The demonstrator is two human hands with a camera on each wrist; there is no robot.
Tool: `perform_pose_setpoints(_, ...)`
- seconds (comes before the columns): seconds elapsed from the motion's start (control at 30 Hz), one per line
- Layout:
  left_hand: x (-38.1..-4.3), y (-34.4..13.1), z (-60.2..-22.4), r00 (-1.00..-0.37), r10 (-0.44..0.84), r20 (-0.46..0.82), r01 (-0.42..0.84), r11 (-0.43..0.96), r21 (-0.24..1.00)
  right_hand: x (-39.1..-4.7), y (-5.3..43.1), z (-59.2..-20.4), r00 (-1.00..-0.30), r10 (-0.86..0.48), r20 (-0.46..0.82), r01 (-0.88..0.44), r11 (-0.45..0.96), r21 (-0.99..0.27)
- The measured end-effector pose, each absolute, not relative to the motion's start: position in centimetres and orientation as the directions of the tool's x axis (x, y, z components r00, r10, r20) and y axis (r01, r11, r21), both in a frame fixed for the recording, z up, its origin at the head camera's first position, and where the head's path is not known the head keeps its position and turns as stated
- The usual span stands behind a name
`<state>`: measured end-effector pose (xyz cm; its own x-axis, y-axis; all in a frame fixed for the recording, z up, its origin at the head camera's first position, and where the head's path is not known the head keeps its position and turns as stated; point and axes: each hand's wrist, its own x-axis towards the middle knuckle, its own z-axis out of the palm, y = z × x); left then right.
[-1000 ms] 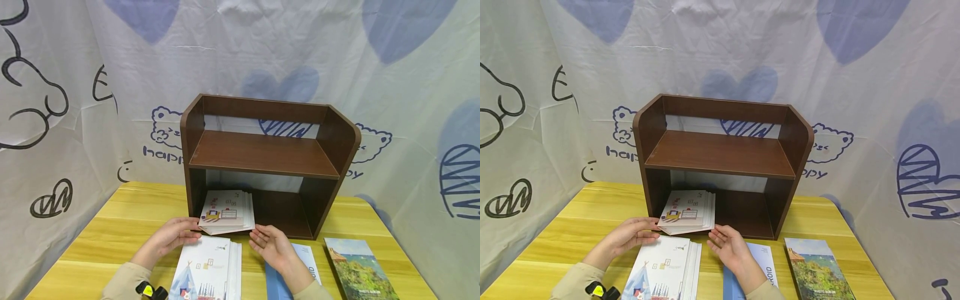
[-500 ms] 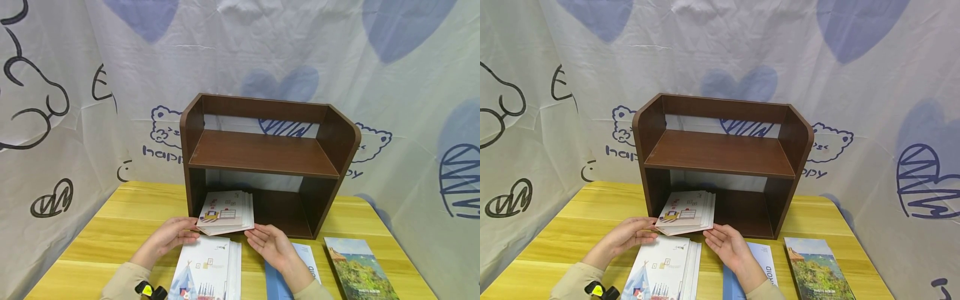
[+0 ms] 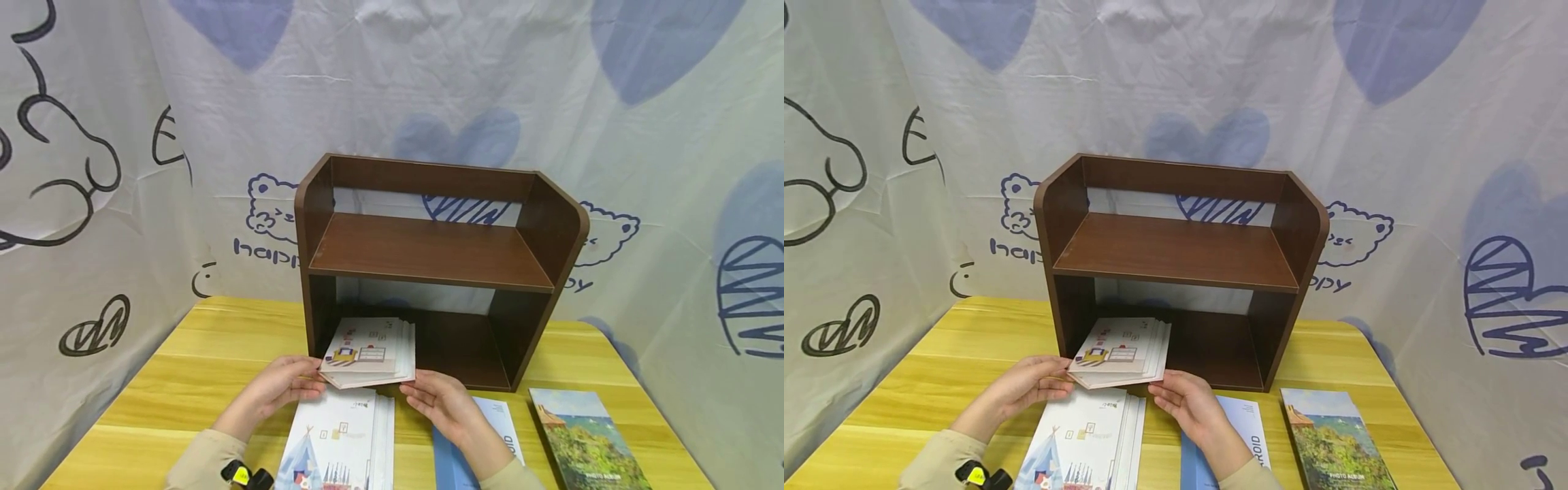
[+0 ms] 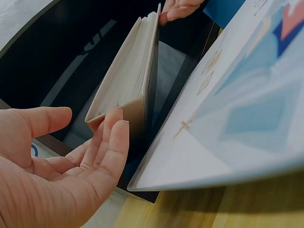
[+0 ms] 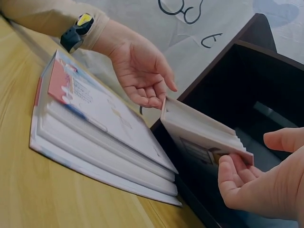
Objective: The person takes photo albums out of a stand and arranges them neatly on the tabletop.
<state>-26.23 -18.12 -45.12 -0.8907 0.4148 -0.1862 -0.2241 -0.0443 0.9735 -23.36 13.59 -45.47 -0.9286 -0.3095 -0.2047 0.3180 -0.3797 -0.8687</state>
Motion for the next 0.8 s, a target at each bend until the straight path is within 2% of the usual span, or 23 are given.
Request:
perform_pose_setpoints(0.47, -26.15, -18.02, -45.32, -0.889, 0.412, -0.202, -0.237, -0.036, 0.971, -23.29, 13.43, -45.7, -0.951, -0.247, -0.184, 0.253, -0.285, -0.924)
perform_pose_setpoints(0.8, -26.26, -17.98, -45.52, -0.894, 0.403, -0.196, -0.23, -0.037, 0.972, -23.26, 13.28, -45.82, -0.946, -0.237, -0.222, 0.286, -0.283, -0.915)
